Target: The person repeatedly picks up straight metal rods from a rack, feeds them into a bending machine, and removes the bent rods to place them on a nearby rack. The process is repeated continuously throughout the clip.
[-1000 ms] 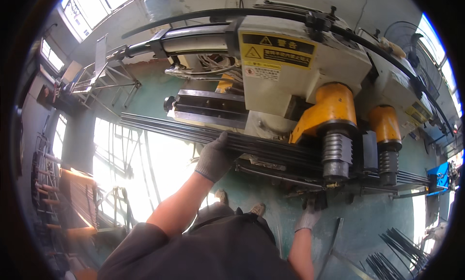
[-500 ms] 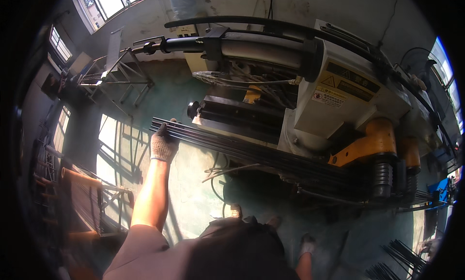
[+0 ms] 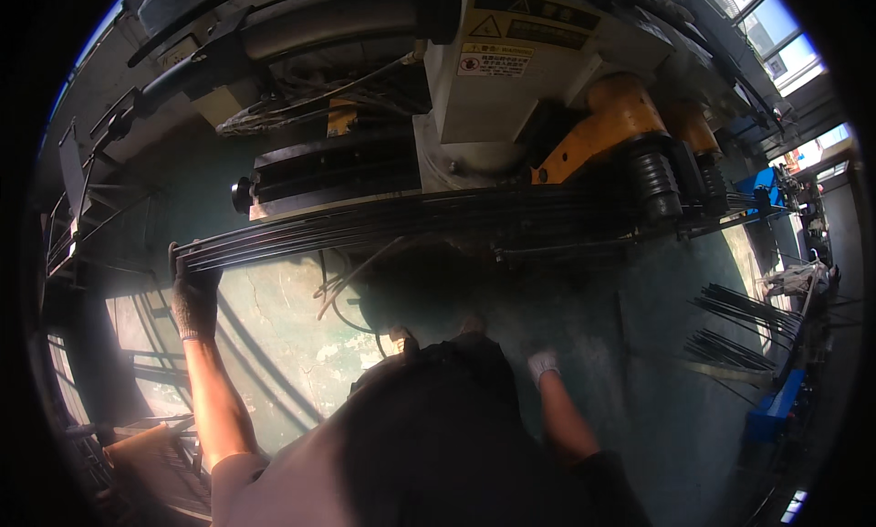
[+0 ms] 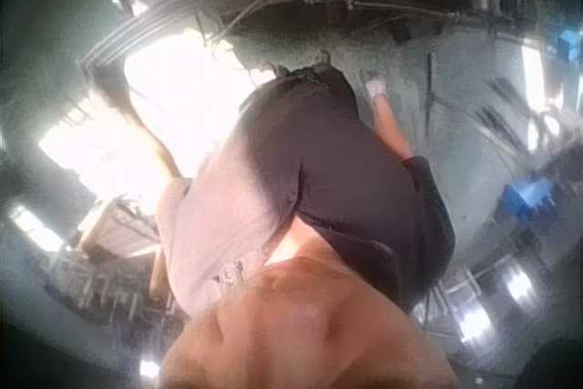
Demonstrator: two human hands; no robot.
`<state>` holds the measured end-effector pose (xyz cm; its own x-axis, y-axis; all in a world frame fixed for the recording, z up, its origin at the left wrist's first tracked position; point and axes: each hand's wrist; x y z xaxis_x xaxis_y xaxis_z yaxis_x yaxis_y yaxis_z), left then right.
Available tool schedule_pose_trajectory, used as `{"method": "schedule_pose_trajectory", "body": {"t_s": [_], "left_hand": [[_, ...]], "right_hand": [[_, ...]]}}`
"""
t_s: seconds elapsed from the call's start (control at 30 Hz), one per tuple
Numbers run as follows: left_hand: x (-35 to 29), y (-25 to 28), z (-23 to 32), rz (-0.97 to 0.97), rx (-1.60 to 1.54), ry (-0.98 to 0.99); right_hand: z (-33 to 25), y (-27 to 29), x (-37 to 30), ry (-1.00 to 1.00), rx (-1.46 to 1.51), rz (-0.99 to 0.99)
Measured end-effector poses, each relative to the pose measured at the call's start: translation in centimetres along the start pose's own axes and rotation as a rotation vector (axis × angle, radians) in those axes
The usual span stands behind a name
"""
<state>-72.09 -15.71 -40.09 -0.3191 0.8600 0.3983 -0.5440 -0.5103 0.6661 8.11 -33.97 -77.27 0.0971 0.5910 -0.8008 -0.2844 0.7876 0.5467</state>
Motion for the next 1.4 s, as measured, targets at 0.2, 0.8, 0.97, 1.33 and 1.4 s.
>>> {"method": "schedule_pose_trajectory", "body": {"t_s": [0.2,0.8,0.97,1.33,1.4], "left_hand": [[-0.2,0.7,-1.4,-0.049,-0.178,0.055],[-12.9,-27.5,18.2,-0.415,0.512,-0.089],[-12.0,-28.8,22.4,-0.426,0.333,-0.075],[-10.9,-29.2,21.3,-0.551,0.116,-0.103],[-11.3,-29.1,20.8,-0.673,-0.209,0.155]], "right_hand": [[0.0,9.3,-1.8,-0.020,0.360,0.124],[17.9,24.0,10.8,0.134,0.366,0.236],[19.9,23.2,10.8,0.144,0.312,0.230],[17.6,18.6,2.7,-0.041,0.734,0.498],[18.3,19.0,0.9,-0.096,1.027,0.601]]}}
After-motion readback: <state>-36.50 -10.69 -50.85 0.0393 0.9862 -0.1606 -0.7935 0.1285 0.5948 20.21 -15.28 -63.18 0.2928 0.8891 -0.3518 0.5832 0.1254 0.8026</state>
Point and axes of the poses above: each hand's wrist, its own x-axis towards the middle knuckle, its own y-axis out of the back of the hand, z = x × y, and after that the axes turned 7 degrees about -x, right-handed
